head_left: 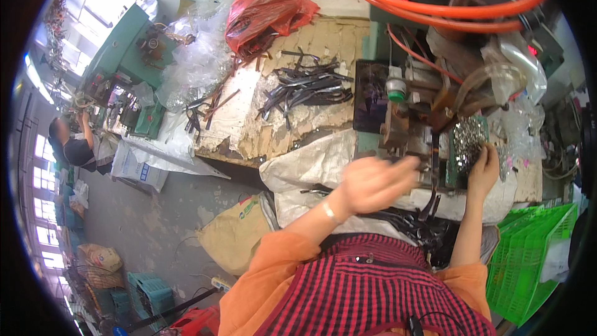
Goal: The person inserts black plastic cable ties into a crimping machine and attaches small metal components to the ends. They then place the finished assemblies into a white sack on the floor.
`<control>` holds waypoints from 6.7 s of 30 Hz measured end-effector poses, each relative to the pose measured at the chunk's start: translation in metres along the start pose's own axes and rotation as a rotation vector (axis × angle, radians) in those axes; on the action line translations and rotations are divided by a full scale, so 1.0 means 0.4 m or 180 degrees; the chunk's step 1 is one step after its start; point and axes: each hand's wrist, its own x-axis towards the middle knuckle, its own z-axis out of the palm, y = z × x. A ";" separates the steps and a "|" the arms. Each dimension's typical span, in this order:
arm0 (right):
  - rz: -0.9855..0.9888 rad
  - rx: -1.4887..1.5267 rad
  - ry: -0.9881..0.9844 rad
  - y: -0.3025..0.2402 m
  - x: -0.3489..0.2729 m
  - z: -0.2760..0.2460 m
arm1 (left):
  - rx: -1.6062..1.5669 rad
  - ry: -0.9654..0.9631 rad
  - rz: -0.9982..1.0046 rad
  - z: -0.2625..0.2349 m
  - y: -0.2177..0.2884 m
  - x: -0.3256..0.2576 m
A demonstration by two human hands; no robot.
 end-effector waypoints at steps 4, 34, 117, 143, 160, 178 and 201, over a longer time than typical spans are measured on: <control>0.1029 0.1137 0.0486 0.016 -0.022 -0.022 | 0.1702 0.0716 -0.1354 -0.131 -0.252 -0.108; 0.0663 0.1491 -0.0862 -0.203 -0.034 -0.086 | -0.0972 0.0453 -0.3977 -0.067 -0.421 -0.149; 0.0836 0.1421 -0.0091 -0.085 -0.071 -0.102 | 0.1254 -0.0668 -0.1400 -0.081 -0.471 -0.113; -0.0462 0.1894 -0.1125 -0.430 -0.027 -0.051 | -0.1442 0.0003 -0.0783 0.015 -0.014 0.136; -0.2010 -0.0773 -0.0319 -0.116 0.042 0.050 | -0.0692 -0.0551 0.0200 0.081 0.008 0.089; -0.0281 0.0249 -0.0287 -0.123 0.037 0.018 | 0.1749 -0.2831 -0.1193 -0.157 -0.391 -0.235; 0.0271 0.1721 -0.0719 -0.310 -0.013 0.020 | -0.0574 -0.0143 -0.3780 -0.077 -0.352 -0.099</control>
